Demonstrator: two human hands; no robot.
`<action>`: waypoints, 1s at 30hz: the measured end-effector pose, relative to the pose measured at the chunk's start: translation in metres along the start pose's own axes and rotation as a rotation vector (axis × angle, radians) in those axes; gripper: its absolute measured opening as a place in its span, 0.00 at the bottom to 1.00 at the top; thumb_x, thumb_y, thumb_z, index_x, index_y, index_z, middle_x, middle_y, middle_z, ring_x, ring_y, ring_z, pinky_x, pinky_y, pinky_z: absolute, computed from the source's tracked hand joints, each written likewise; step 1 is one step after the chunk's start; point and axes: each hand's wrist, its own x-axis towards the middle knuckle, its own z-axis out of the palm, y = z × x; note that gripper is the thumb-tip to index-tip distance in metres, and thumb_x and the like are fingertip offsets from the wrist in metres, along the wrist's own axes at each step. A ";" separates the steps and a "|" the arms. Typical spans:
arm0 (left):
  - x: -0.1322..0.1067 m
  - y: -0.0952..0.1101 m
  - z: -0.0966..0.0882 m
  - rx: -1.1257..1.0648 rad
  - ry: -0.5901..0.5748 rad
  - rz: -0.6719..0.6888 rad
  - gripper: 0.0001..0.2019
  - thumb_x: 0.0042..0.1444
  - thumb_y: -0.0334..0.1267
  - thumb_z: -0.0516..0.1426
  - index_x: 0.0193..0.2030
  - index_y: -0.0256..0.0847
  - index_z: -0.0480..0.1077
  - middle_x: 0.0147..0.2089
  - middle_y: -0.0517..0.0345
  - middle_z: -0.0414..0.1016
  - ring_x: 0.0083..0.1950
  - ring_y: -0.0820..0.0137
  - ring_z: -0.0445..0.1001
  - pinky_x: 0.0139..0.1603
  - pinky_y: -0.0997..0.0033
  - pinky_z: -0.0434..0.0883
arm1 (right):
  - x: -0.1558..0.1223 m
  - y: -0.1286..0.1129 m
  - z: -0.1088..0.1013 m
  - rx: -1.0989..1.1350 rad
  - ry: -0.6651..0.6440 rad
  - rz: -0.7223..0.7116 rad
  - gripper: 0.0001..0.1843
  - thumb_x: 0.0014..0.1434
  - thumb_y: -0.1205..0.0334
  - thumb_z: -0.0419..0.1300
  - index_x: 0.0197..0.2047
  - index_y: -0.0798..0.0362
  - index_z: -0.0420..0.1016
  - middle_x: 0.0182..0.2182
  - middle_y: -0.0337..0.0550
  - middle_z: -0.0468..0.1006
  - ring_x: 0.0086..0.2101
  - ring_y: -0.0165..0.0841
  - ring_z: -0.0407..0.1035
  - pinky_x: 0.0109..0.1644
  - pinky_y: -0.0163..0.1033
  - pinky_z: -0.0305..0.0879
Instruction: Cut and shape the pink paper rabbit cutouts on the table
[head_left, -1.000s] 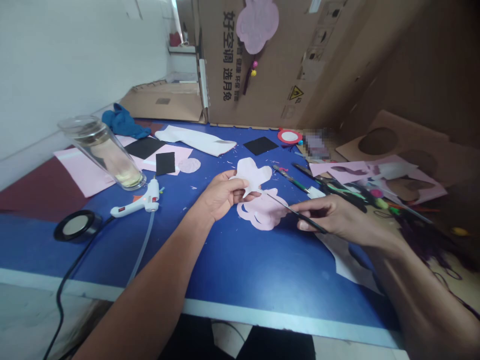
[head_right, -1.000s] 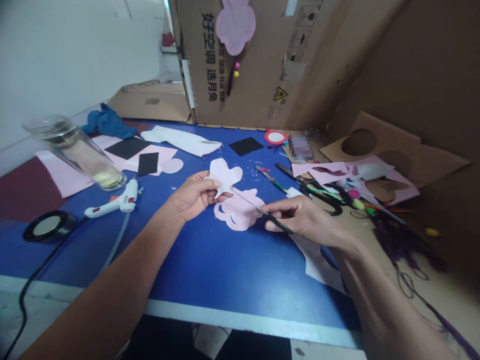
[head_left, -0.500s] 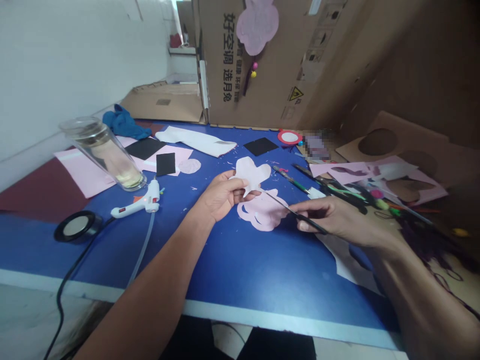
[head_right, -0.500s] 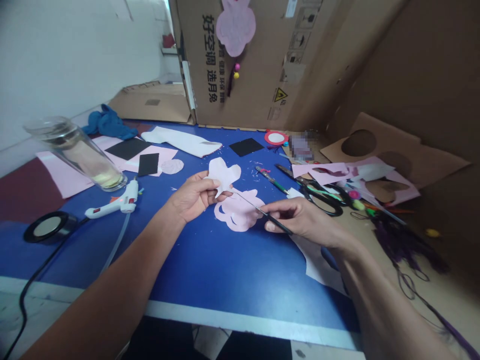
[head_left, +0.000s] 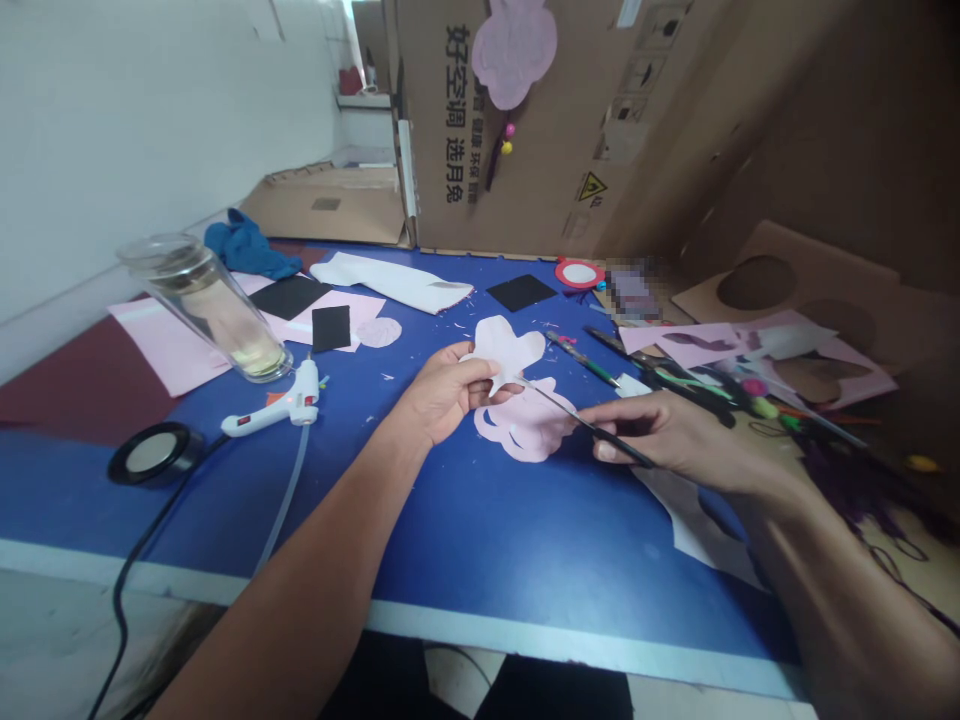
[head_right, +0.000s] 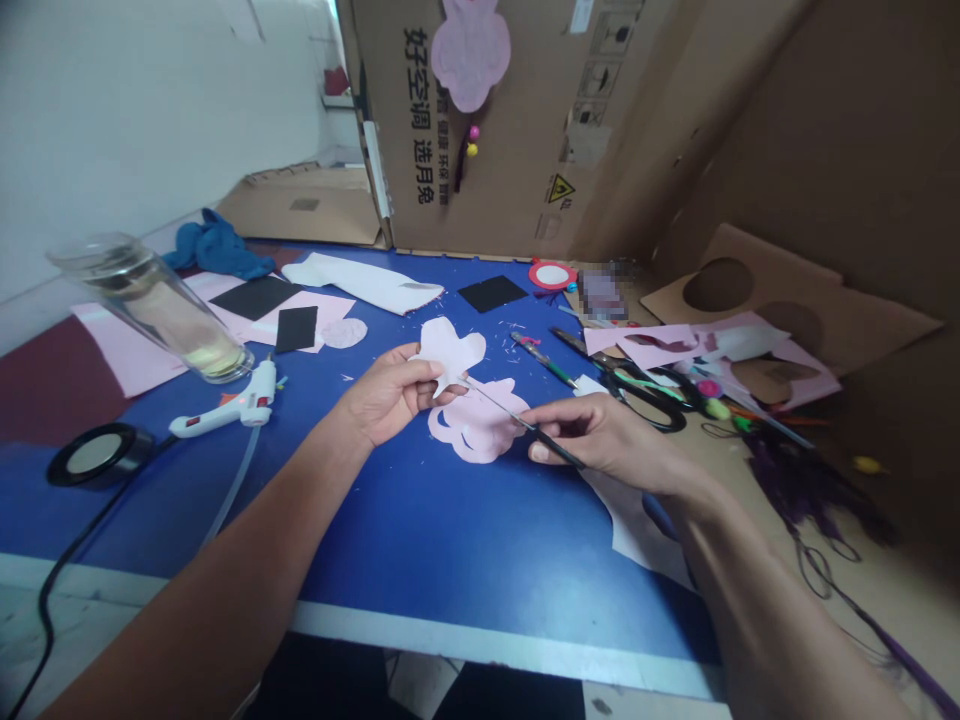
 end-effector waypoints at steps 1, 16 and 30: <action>0.000 0.000 0.000 -0.001 0.004 0.002 0.09 0.52 0.24 0.63 0.41 0.33 0.72 0.34 0.45 0.81 0.35 0.62 0.85 0.36 0.70 0.80 | 0.000 0.000 0.000 0.004 -0.002 -0.001 0.30 0.53 0.39 0.74 0.54 0.47 0.88 0.26 0.37 0.73 0.25 0.27 0.58 0.27 0.35 0.55; -0.001 -0.002 0.003 -0.035 0.020 0.002 0.10 0.52 0.23 0.64 0.41 0.34 0.73 0.35 0.45 0.81 0.37 0.60 0.85 0.38 0.68 0.81 | -0.001 -0.006 0.002 0.016 0.007 0.008 0.29 0.54 0.39 0.73 0.52 0.48 0.88 0.23 0.35 0.68 0.24 0.27 0.54 0.26 0.35 0.51; -0.001 -0.007 0.006 -0.109 0.058 -0.009 0.11 0.53 0.24 0.64 0.44 0.34 0.74 0.39 0.42 0.84 0.38 0.60 0.86 0.39 0.69 0.80 | 0.000 -0.003 0.003 0.010 0.068 -0.006 0.29 0.53 0.38 0.73 0.52 0.47 0.88 0.22 0.34 0.64 0.24 0.27 0.52 0.25 0.35 0.51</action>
